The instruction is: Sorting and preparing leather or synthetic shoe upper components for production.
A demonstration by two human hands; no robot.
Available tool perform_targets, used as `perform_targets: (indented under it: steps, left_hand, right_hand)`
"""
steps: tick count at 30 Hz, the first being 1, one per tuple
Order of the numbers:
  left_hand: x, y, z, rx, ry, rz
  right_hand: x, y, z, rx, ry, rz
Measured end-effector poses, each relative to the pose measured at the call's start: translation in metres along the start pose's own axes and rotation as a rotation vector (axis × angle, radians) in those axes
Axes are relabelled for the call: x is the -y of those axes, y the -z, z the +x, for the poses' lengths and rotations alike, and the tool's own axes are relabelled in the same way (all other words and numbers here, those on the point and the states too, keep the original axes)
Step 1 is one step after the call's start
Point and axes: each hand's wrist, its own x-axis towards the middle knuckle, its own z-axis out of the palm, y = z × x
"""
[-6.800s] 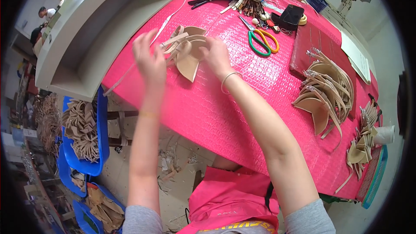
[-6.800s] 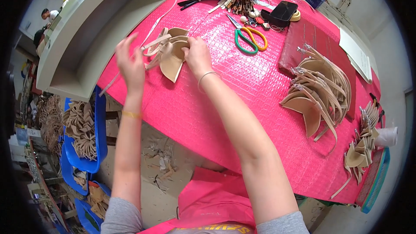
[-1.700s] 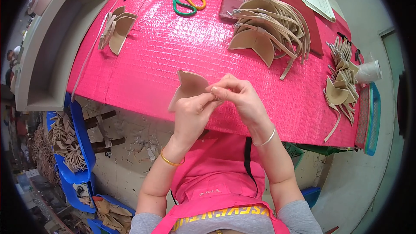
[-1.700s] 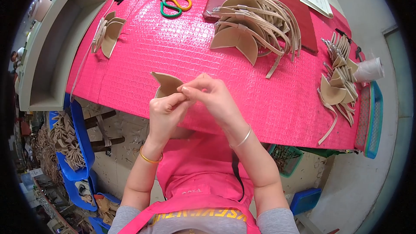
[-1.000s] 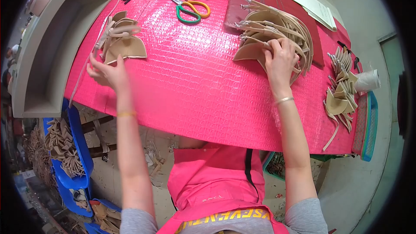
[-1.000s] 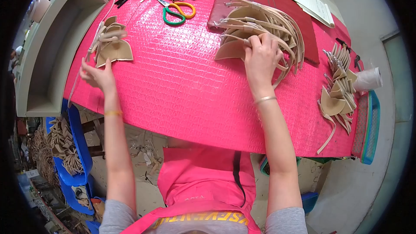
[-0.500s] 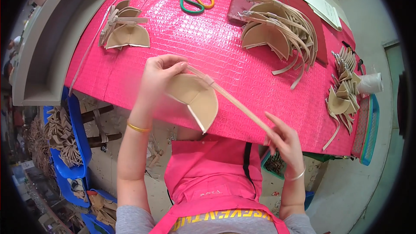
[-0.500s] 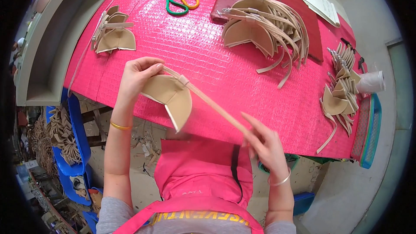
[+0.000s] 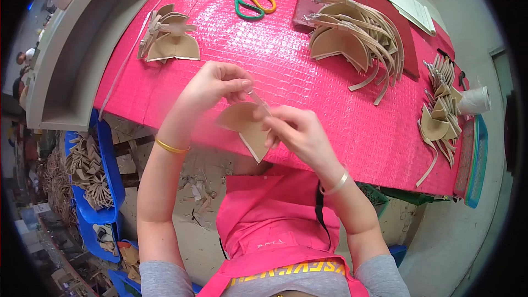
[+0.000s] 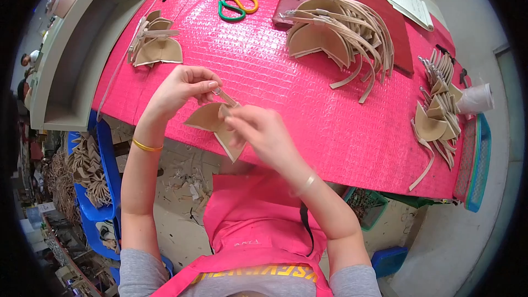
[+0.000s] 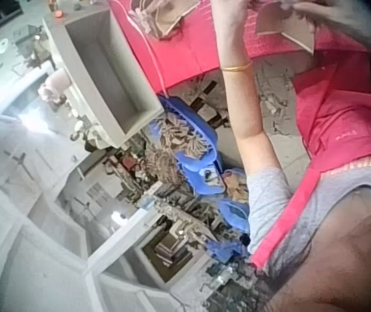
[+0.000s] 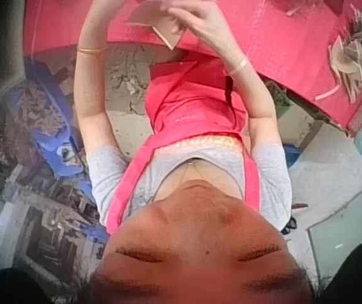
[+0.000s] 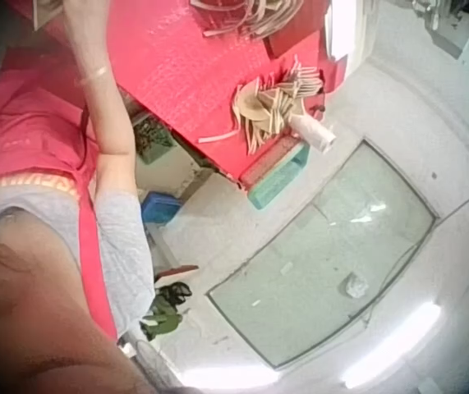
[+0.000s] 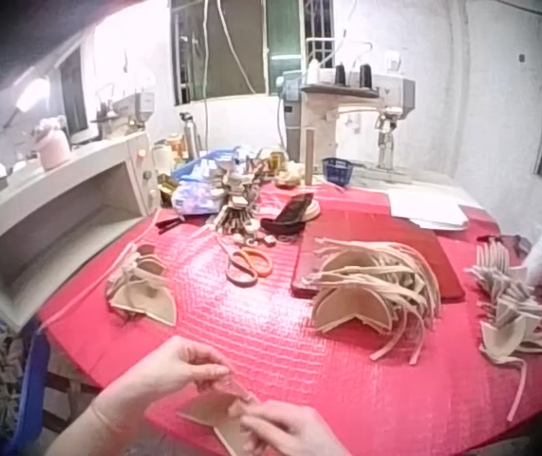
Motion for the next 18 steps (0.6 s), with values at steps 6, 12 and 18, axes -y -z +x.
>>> perform_targets:
  steps: [6,12,18]
  left_hand:
    - [0.02,0.0,-0.008,0.097,0.027,-0.495]
    - [0.017,-0.013,-0.017,0.031,-0.057,-0.432]
    - [0.013,-0.015,-0.019,-0.094,-0.138,-0.354]
  right_hand:
    - [-0.02,-0.018,0.02,-0.092,-0.34,0.396]
    - [-0.009,-0.021,0.026,-0.111,-0.24,0.585]
    - [-0.015,-0.022,0.022,-0.093,-0.168,0.615]
